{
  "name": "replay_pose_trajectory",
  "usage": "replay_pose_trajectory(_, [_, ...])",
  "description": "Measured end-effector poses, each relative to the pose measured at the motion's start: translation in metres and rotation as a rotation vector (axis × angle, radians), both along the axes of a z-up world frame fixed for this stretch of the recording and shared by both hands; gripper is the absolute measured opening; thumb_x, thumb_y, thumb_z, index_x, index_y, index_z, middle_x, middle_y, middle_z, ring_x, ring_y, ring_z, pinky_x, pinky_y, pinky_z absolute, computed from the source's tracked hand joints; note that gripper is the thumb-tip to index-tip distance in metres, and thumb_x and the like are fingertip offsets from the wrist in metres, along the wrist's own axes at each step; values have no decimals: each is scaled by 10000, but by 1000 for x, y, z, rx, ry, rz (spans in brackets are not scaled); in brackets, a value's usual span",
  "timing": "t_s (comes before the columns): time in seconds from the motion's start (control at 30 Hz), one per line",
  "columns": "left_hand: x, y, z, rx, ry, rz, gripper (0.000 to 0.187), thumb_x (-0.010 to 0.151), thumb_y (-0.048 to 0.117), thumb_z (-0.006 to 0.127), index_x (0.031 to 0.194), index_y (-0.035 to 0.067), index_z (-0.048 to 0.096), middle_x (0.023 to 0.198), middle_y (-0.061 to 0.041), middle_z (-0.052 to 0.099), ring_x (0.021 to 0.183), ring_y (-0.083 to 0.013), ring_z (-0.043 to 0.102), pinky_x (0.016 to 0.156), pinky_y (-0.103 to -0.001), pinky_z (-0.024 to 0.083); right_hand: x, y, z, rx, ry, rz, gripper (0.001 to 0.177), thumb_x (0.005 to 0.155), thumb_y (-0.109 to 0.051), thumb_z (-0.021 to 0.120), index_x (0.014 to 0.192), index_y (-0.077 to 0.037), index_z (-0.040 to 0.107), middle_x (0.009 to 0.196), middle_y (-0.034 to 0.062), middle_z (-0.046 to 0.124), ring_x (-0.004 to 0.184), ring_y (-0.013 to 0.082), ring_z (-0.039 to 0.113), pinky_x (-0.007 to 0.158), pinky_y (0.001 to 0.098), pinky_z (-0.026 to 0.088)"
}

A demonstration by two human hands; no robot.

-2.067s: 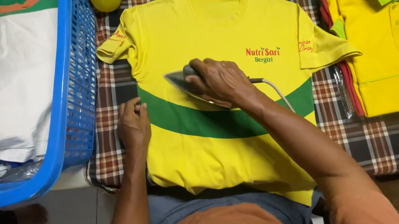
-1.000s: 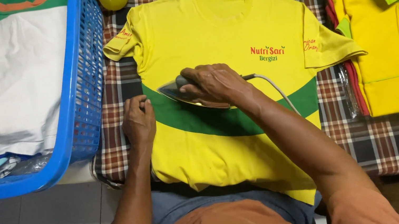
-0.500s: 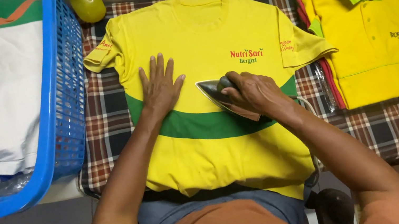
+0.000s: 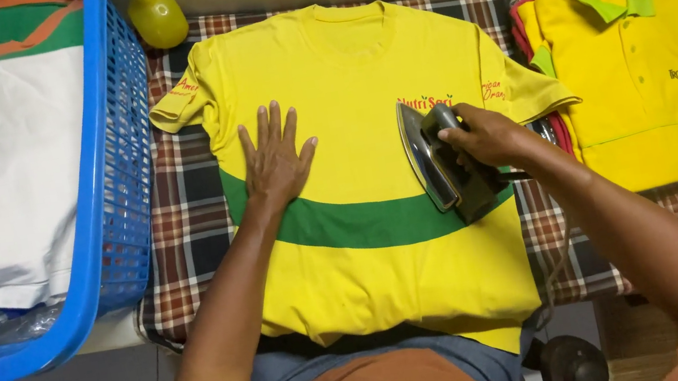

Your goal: The person irons a yellow t-shirt with a green stripe on a plaid-covered surface. They smooth the fabric with their hands, use an iron to press the front and sleeves, and flip the shirt over to iron the back.

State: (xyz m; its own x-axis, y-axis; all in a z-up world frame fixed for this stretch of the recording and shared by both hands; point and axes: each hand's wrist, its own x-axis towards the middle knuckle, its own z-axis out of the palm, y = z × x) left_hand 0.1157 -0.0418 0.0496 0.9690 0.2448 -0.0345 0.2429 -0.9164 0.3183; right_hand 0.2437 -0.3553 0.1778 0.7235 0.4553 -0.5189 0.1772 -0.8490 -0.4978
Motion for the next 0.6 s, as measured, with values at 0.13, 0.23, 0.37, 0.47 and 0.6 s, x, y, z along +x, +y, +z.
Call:
replay_pose_trajectory(0.13, [2,0,-6,-1,-25,8,683,1085,581,319,1633,172,336,1726,-158,202,1605,-323,130,1253,-644,5,9,7,0,163,26,-119,535,1041,-237,579,1471,61,470,955,293,714,771,371,762,819,538,589])
replay_pose_trajectory(0.23, [3,1,-4,-1,-42,8,677,1084,575,330,1628,171,348,1723,-160,211,1602,-325,141,1251,-646,11,30,3,-28,247,-41,-185,545,1068,-247,569,1471,100,454,940,267,703,729,341,757,754,515,606])
replay_pose_trajectory(0.37, [1,-1,-1,-11,-54,19,672,1078,561,354,1614,155,376,1712,-173,243,1597,-334,169,1249,-655,34,59,7,-53,415,-146,-254,542,1091,-309,552,1468,70,460,893,223,690,650,302,744,663,471,626])
replay_pose_trajectory(0.47, [0,-3,5,-34,-70,22,661,1080,551,370,1606,152,392,1705,-176,260,1593,-339,181,1246,-656,37,92,5,-72,553,-159,-299,535,1110,-296,539,1462,92,430,858,231,656,612,322,727,568,442,636])
replay_pose_trajectory(0.6, [2,-3,2,-35,-81,26,657,1081,545,383,1604,149,396,1703,-177,264,1592,-338,186,1246,-656,37,136,11,-83,603,-196,-377,524,1095,-288,551,1423,110,458,829,235,660,582,314,725,487,410,654])
